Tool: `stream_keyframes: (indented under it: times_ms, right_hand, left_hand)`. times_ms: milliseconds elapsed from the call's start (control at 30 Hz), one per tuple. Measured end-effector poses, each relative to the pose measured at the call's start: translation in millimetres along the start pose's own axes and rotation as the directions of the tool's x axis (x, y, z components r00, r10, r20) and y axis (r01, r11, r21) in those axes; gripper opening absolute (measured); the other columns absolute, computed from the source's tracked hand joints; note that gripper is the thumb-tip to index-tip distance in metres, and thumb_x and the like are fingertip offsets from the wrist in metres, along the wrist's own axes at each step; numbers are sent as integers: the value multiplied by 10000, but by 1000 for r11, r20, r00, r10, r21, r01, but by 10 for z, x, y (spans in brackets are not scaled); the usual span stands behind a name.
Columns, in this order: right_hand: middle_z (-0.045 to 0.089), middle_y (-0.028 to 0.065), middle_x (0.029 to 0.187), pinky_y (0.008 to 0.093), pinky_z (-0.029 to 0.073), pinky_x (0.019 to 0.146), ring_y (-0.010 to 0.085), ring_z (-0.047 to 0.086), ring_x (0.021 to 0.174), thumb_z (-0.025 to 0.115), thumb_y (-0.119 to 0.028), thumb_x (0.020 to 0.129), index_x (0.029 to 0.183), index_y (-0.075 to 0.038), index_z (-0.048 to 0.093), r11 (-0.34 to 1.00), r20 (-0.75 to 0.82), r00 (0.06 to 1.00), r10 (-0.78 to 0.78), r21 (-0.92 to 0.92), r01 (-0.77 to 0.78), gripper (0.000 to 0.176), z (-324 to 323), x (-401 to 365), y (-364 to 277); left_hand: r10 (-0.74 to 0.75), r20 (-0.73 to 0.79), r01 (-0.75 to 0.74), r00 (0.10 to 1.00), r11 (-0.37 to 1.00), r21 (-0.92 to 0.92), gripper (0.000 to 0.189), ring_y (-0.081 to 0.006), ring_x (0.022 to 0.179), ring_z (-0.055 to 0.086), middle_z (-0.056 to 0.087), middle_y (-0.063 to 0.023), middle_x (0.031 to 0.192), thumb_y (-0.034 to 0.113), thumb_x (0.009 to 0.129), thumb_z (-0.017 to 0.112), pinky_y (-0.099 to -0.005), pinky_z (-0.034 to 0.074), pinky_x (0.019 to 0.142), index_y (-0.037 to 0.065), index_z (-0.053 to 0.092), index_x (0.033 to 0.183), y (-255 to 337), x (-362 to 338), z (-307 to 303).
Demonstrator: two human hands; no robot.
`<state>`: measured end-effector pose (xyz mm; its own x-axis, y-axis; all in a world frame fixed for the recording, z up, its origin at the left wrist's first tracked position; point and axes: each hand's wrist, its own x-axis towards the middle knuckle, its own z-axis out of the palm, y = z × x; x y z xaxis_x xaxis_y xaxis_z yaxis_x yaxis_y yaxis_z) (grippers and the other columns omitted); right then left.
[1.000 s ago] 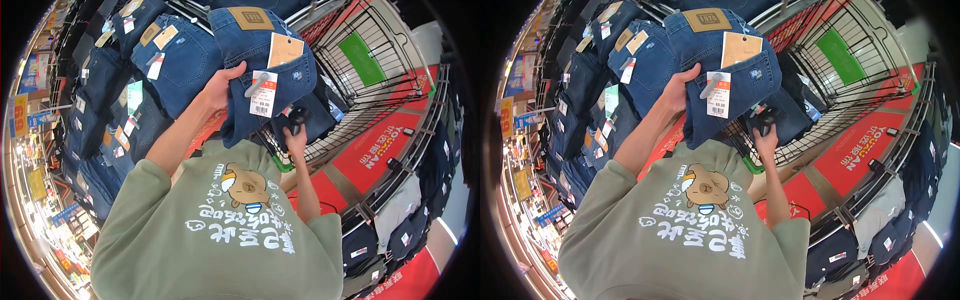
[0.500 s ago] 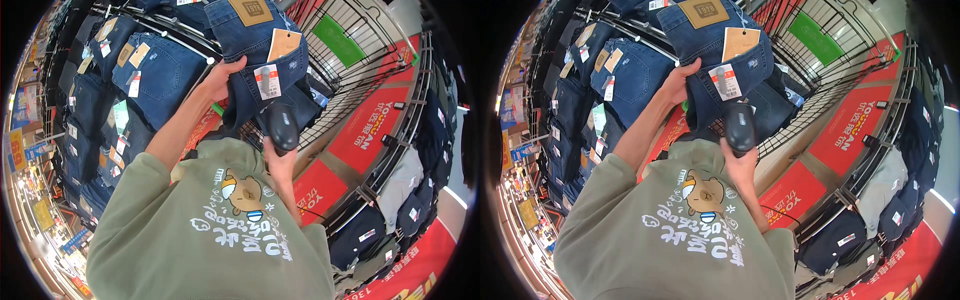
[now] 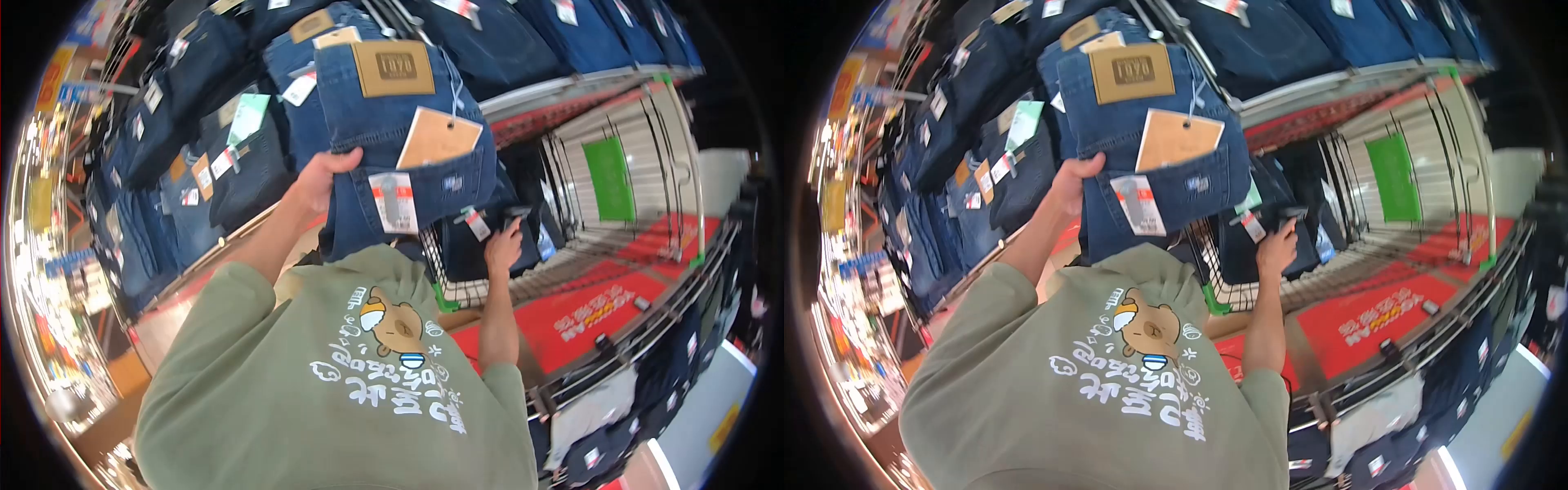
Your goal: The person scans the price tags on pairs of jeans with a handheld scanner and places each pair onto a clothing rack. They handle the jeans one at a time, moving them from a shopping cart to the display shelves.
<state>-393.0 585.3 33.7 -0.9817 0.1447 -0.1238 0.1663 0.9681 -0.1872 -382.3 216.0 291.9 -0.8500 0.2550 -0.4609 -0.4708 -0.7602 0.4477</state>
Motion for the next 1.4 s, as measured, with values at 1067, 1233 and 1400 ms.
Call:
stream_keyframes:
  times_ms: [1067, 1233, 1400]
  right_hand:
    - [554, 93, 1182, 358, 441, 935, 199, 548, 1069, 903, -260, 571, 1287, 20, 440, 295, 302, 729, -615, 945, -143, 897, -2526, -198, -2820]
    - [536, 153, 1268, 392, 416, 1003, 271, 538, 1125, 782, -193, 741, 1308, 7, 451, 718, -73, 847, -527, 496, 489, 686, -2942, -99, -2992]
    - [552, 151, 1212, 357, 393, 983, 235, 533, 1090, 760, -127, 750, 1353, 19, 383, 434, -283, 701, -655, 618, 655, 726, -2813, 824, -4250]
  left_hand:
    - [708, 130, -584, 694, 449, 676, 903, -197, 1202, 471, 471, -125, 1323, 71, 685, 832, -357, 375, 1025, -17, 283, 1397, 528, -1002, -719]
    - [673, 394, -720, 626, 305, 623, 964, -216, 1232, 452, 459, -146, 1329, 81, 641, 864, -364, 368, 1032, -12, 277, 1400, 940, -1006, -618]
    - [711, -117, -568, 693, 639, 519, 768, -235, 1107, 560, 576, -168, 1192, 195, 709, 803, -366, 423, 973, -10, 383, 1318, 1813, -285, -544]
